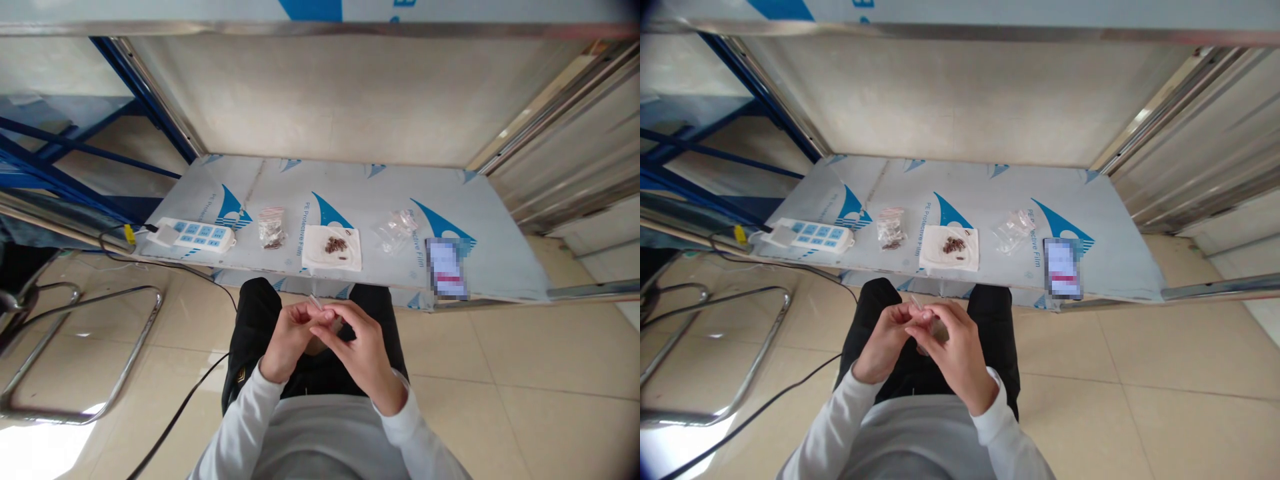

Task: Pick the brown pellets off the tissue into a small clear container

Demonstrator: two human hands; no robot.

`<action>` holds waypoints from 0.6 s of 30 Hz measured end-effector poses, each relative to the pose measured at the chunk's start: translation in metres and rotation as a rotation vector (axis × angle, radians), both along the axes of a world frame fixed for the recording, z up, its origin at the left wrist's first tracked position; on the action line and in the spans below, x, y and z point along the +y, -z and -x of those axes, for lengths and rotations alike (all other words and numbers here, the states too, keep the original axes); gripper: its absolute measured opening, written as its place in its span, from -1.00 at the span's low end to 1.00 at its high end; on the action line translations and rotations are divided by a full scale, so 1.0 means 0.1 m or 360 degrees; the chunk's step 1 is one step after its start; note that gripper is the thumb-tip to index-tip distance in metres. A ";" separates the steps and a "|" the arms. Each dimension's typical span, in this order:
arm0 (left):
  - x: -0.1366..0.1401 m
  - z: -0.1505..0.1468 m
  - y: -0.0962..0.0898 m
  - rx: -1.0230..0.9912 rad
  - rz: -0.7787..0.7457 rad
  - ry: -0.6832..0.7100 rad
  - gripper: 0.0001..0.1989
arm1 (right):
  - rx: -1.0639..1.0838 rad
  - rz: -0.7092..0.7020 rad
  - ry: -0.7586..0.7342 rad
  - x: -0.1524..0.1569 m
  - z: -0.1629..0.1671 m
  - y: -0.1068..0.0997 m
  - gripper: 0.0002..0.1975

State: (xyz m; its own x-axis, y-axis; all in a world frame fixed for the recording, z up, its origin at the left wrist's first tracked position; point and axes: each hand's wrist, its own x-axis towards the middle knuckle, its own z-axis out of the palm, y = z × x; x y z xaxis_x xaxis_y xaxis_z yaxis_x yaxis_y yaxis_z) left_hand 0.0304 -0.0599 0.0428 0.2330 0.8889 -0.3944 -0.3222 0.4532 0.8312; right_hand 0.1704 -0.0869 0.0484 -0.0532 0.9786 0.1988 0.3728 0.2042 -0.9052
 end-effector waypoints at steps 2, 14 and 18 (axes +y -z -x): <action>-0.02 -0.02 0.01 -0.0092 0.0050 -0.0018 -0.63 | 0.0038 0.0074 -0.0059 0.01 0.02 0.02 -0.85; -0.07 0.15 0.17 0.0072 -0.0096 0.0094 -0.67 | 0.0003 0.0280 -0.0209 0.01 -0.04 0.02 -0.70; -0.07 0.16 0.11 0.0143 -0.0144 0.0147 -0.68 | 0.0092 0.0311 -0.0128 -0.03 0.01 0.06 -0.72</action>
State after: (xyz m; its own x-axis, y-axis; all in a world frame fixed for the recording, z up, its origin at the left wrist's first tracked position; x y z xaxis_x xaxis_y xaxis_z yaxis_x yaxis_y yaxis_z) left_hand 0.0139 -0.0671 0.0313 0.2825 0.8982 -0.3367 -0.2049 0.3994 0.8936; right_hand 0.1691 -0.0904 0.0419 -0.1269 0.9919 0.0105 0.3090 0.0495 -0.9498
